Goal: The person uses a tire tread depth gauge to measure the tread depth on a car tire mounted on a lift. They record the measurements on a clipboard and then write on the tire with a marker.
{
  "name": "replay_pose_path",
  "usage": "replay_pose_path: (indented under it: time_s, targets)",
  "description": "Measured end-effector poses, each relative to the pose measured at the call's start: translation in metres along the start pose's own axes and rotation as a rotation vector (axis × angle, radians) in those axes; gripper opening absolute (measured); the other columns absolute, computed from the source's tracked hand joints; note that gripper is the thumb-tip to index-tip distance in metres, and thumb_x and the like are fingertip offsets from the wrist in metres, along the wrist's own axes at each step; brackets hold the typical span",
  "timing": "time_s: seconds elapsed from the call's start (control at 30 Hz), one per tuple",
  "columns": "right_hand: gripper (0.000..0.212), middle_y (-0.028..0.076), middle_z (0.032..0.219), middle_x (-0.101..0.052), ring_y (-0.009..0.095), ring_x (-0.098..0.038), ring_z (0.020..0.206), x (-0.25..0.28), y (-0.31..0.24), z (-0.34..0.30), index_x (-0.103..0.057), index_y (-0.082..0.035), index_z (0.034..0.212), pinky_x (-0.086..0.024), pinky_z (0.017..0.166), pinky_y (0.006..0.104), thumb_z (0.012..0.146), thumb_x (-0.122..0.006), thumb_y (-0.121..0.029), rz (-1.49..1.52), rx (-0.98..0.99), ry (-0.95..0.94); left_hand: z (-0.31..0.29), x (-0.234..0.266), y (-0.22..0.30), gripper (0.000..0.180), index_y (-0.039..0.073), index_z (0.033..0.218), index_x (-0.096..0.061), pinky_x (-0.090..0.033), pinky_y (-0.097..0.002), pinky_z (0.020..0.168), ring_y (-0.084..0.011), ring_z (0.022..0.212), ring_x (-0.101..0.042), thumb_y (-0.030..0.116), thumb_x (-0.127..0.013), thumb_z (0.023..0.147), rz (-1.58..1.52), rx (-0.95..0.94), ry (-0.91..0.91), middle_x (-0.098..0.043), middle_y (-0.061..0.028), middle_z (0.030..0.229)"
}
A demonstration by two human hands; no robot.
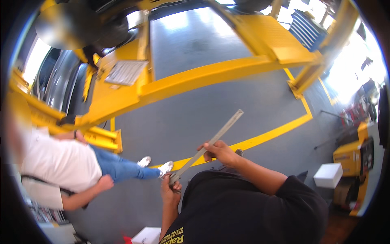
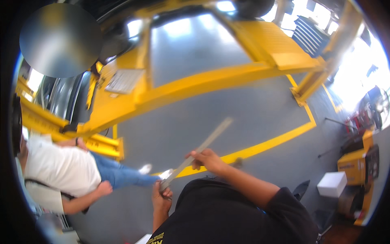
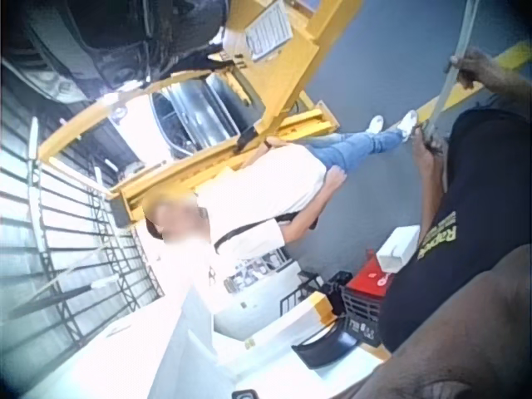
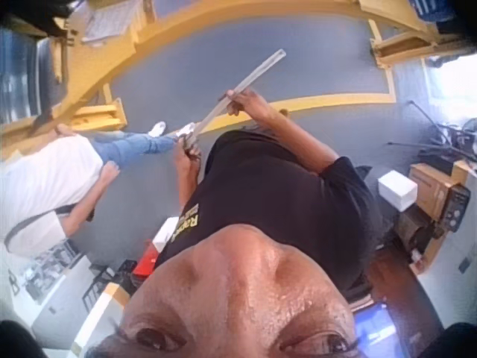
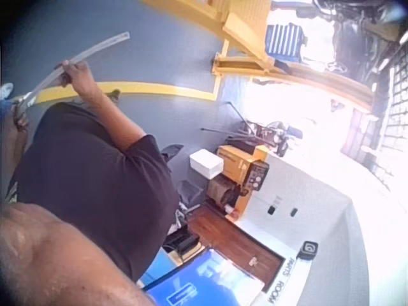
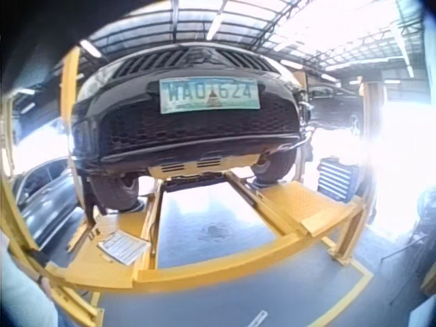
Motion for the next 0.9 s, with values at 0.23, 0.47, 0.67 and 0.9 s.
replay_pose_path:
  time_s: [0.23,0.47,0.67,0.9]
  targets:
    - [0.042,0.004,0.074,-0.061,0.013,-0.058,0.074,0.184,-0.069,-0.036,-0.066,0.001,0.113,-0.047,0.072,0.0274,0.107,-0.046,-0.036,0.024,0.03,0.154,0.063,-0.166,-0.102,0.022,0.014,0.109,-0.06,-0.038,-0.025,0.055,-0.0082,0.06,-0.045,0.029,-0.068,0.094,0.136,0.128,-0.073,-0.061,-0.0006,0.094]
    - [0.041,0.001,0.07,-0.057,0.009,-0.053,0.068,0.365,-0.168,-0.082,-0.067,-0.001,0.111,-0.044,0.066,0.0261,0.108,-0.043,-0.034,-0.025,0.133,0.448,0.111,-0.353,-0.211,0.029,0.011,0.118,-0.063,-0.053,-0.0323,0.065,-0.0156,0.074,-0.062,0.028,-0.065,0.095,0.201,0.363,-0.166,-0.066,-0.0032,0.097]
    - [0.038,0.0,0.069,-0.057,0.009,-0.052,0.066,0.473,-0.208,-0.045,-0.067,-0.003,0.109,-0.043,0.063,0.0253,0.108,-0.044,-0.032,0.03,0.199,0.504,0.186,-0.455,-0.255,0.024,0.015,0.115,-0.064,-0.051,-0.0307,0.066,-0.0134,0.073,-0.061,0.029,-0.066,0.096,0.215,0.381,-0.243,-0.065,-0.0017,0.096]
    - [0.04,0.002,0.069,-0.06,0.01,-0.054,0.064,0.585,-0.245,-0.028,-0.069,-0.001,0.108,-0.045,0.063,0.0279,0.106,-0.047,-0.034,0.09,0.208,0.513,0.24,-0.546,-0.306,0.018,0.017,0.108,-0.065,-0.046,-0.0279,0.063,-0.0099,0.069,-0.054,0.028,-0.069,0.094,0.232,0.382,-0.147,-0.062,0.0018,0.092]
Point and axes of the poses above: each hand's wrist, its own z-axis towards the middle knuckle, its own x-axis out of the back of the hand, y = z × x, the point moved 5 cm from there along z, towards the middle knuckle
